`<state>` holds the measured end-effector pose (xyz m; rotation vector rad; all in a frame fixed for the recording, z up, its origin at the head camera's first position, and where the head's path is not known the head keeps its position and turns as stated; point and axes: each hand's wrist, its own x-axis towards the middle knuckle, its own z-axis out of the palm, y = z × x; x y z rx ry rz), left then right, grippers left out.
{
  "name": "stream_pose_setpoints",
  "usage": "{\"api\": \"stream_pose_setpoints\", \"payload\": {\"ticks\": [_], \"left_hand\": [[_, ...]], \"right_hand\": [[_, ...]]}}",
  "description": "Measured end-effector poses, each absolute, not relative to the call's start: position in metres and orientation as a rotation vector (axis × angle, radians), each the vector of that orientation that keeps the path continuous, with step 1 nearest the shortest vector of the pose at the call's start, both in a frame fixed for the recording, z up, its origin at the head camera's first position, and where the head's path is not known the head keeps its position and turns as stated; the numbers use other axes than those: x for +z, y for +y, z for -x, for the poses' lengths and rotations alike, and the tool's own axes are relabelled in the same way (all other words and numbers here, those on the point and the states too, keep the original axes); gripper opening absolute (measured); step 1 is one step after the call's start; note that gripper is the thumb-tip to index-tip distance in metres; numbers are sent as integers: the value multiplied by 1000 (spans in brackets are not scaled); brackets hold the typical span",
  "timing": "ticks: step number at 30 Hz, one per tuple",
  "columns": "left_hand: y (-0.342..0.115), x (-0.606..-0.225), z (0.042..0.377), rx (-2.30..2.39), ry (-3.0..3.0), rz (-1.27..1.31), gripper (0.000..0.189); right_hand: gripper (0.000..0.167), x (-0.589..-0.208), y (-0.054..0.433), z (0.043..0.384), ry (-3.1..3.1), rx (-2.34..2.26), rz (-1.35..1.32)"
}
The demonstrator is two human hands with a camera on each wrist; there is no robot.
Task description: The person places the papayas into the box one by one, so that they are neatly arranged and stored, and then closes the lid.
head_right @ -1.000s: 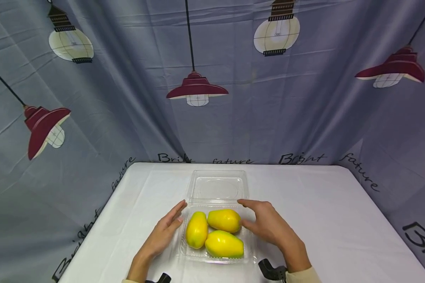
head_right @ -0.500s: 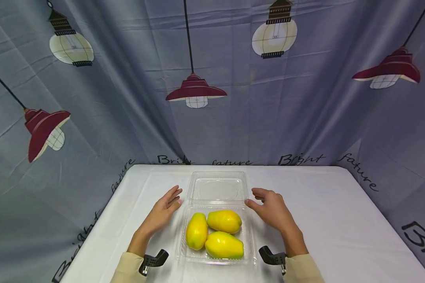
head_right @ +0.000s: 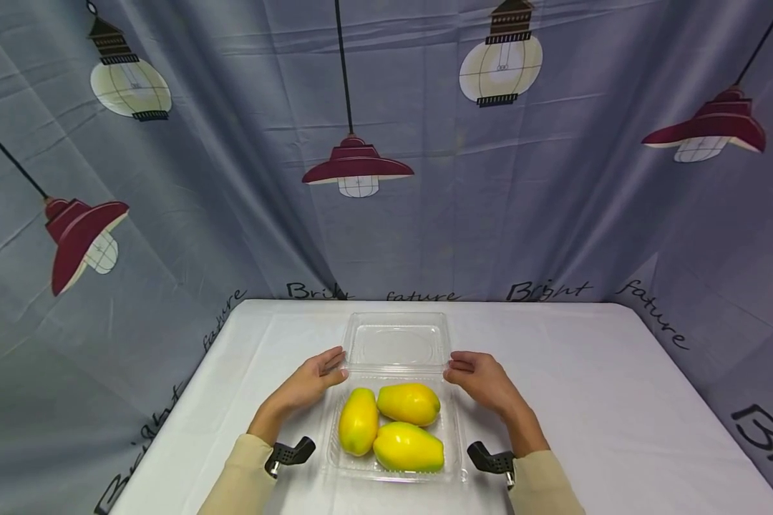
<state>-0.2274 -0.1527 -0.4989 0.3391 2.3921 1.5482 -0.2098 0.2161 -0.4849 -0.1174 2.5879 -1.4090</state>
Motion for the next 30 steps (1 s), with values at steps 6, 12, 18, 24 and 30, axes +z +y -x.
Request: {"api": "stream_pose_setpoints", "payload": {"ticks": [6, 12, 18, 24, 30], "left_hand": [[-151, -502, 228, 1599, 2389, -356, 72], [-148, -500, 228, 1697, 2409, -351, 72], [-145, -498, 228, 1785, 2415, -359, 68], [-143, -498, 229, 1871, 2360, -391, 58], [-141, -495, 229, 1894, 2346, -489, 40]], "right_hand": [[62, -489, 218, 209, 2520, -1531, 105], [58, -494, 218, 210, 2485, -1678, 123], [49, -496, 218, 209, 2552, -1710, 151], [38, -495, 216, 207, 2672, -1651, 172], [32, -493, 215, 206, 2776, -1588, 206]]}}
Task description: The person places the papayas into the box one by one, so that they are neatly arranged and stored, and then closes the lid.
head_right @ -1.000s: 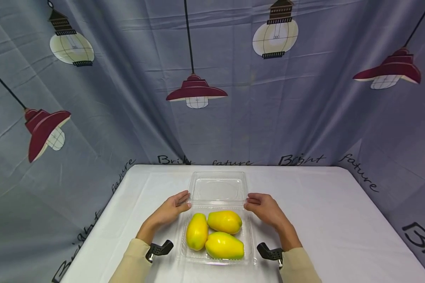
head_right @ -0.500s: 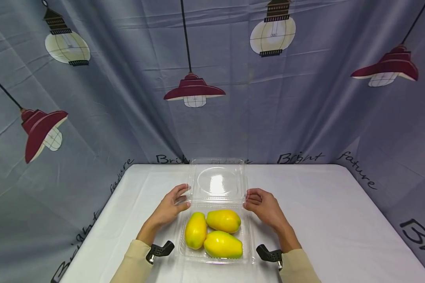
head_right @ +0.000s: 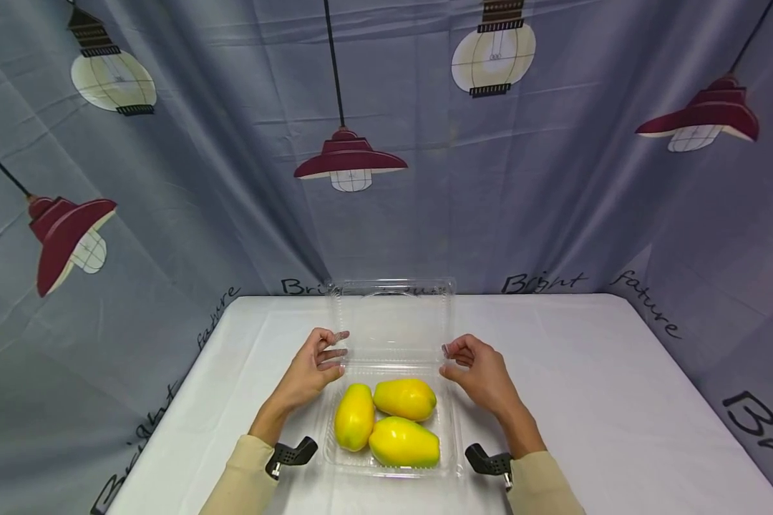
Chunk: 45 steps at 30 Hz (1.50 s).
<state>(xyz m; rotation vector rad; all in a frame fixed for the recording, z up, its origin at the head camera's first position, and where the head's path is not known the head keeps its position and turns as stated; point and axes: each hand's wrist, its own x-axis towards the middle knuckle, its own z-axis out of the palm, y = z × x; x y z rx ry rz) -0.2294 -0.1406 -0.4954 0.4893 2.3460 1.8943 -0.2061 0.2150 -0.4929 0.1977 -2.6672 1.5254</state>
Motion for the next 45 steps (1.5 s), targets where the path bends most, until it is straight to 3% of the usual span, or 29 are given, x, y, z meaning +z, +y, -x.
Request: {"api": "stream_pose_setpoints", "payload": {"ticks": [7, 15, 22, 28, 30, 34, 41, 45], "left_hand": [[-138, -491, 227, 1800, 2491, -543, 29], [-137, -487, 222, 1586, 2762, -577, 31], [-135, -481, 220, 1411, 2968, -658, 34], [-134, -477, 216, 1396, 2972, -632, 61], [-134, -477, 214, 1383, 2976, -608, 60], [-139, -476, 206, 1406, 2927, -545, 37], [-145, -465, 170, 1785, 2614, -287, 21], [-146, -459, 143, 1972, 2380, -190, 28]], "right_hand": [[14, -489, 221, 199, -2687, 1461, -227], [64, -455, 222, 177, -2654, 1854, -36], [81, -411, 215, 163, -2475, 2089, -15], [65, -404, 212, 157, -2479, 2056, 65], [56, -406, 213, 153, -2478, 2039, 36], [45, -408, 214, 143, -2508, 2009, 6], [40, -416, 223, 123, -2683, 1893, 66], [41, -421, 224, 114, -2758, 1850, 100]]}}
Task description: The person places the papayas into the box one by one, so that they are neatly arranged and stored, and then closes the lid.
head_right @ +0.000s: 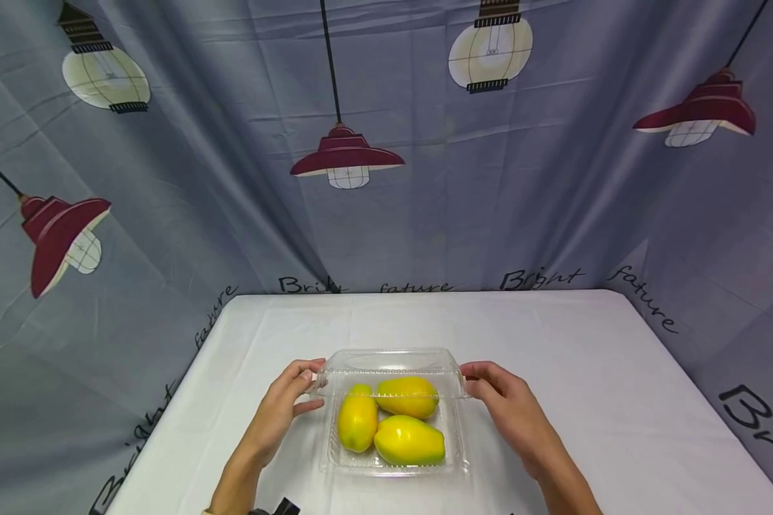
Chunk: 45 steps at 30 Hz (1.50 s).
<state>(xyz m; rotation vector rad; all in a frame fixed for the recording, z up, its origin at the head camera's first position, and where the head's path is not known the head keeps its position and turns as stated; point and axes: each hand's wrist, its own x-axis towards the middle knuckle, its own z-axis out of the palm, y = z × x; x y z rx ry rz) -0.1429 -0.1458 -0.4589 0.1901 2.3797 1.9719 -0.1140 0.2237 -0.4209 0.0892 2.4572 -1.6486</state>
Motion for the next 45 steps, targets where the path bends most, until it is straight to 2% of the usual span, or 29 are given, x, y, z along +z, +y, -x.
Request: {"api": "stream_pose_setpoints", "payload": {"ticks": [11, 16, 20, 26, 36, 42, 45], "left_hand": [[-146, -467, 94, 2001, 2216, -121, 54], [-143, -474, 84, 1986, 2205, -74, 65], [-140, -482, 79, 1953, 2213, -13, 75], [-136, -492, 78, 1905, 2182, 45, 79], [-136, -505, 81, 1907, 2153, 55, 63], [-136, -505, 82, 1899, 2109, 135, 31], [-135, -505, 82, 1888, 2096, 127, 19]], "right_hand": [[46, -439, 220, 93, 2477, -1530, -150], [46, -450, 220, 84, 2484, -1547, -147], [54, -459, 220, 82, 2481, -1541, -151], [64, -474, 219, 80, 2455, -1506, -194], [52, -499, 213, 78, 2385, -1534, -315], [30, -506, 216, 77, 2253, -1585, -237], [30, -508, 218, 78, 2188, -1598, -168]]}}
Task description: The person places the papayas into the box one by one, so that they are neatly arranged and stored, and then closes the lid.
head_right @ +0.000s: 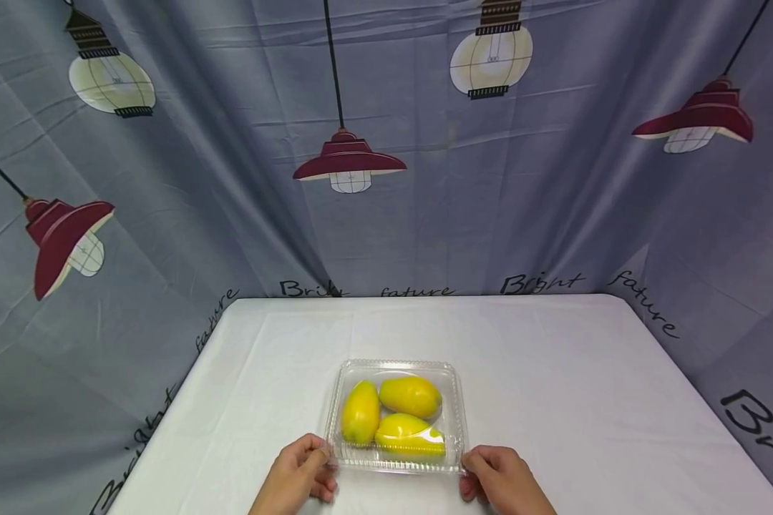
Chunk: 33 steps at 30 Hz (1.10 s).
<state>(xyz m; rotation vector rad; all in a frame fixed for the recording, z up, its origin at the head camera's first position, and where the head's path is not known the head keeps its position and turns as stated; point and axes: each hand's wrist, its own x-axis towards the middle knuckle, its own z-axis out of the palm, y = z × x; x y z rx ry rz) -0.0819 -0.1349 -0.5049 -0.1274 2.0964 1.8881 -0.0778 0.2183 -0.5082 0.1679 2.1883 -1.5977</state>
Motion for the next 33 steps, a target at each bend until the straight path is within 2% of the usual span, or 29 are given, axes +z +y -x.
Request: {"api": "stream_pose_setpoints", "payload": {"ticks": [22, 33], "left_hand": [[-134, -507, 84, 1768, 2198, 112, 23], [-133, -509, 82, 1755, 2229, 63, 27]], "right_hand": [[36, -512, 224, 76, 2134, -1572, 10], [36, -513, 223, 78, 2146, -1612, 2]]}}
